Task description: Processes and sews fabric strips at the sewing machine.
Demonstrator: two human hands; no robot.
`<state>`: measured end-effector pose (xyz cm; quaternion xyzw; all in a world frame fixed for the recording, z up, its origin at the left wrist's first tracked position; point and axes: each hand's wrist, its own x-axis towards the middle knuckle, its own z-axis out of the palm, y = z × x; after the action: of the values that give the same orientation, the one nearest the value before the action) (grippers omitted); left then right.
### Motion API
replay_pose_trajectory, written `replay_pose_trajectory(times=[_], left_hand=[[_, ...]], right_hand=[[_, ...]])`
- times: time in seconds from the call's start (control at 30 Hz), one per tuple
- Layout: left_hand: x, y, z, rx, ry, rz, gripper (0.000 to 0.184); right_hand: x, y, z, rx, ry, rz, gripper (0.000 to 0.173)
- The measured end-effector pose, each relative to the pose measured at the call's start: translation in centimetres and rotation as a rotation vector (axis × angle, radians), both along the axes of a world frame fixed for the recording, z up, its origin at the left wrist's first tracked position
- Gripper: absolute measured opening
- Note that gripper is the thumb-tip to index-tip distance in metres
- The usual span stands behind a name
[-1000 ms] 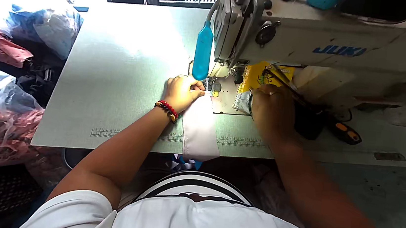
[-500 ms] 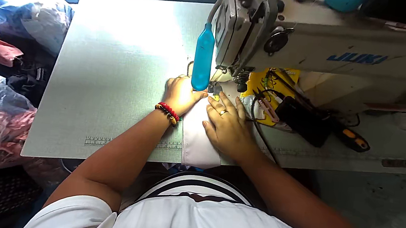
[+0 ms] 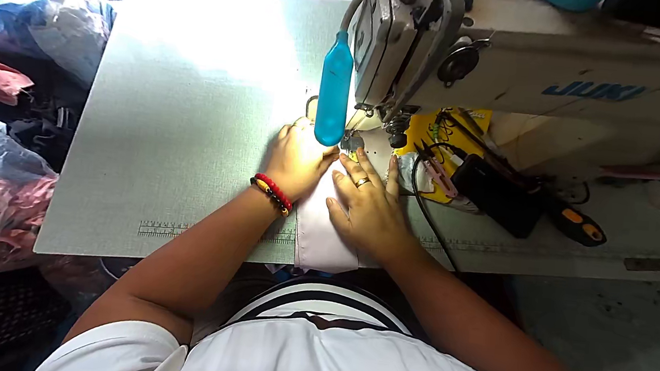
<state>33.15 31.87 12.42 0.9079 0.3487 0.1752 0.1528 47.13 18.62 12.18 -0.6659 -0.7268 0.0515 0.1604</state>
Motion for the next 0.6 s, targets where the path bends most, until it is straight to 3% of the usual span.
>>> replay_pose_trajectory(times=[0.1,0.2,0.6], left_hand=[[-0.6,-1.2,0.3,0.173,0.092,-0.066,0.033],[-1.2,-1.8,0.3,0.217,0.142,-0.102,0.04],[-1.0,-1.3,-0.2,0.035,0.057,-0.076,0.042]], right_hand=[[0.0,0.0,0.0,0.017,-0.008,-0.006,0.051],[0.0,-0.1,-0.1,0.026,-0.004,-0.015,0.051],[-0.1,0.2,-0.2,0.015,-0.032,-0.038,0.051]])
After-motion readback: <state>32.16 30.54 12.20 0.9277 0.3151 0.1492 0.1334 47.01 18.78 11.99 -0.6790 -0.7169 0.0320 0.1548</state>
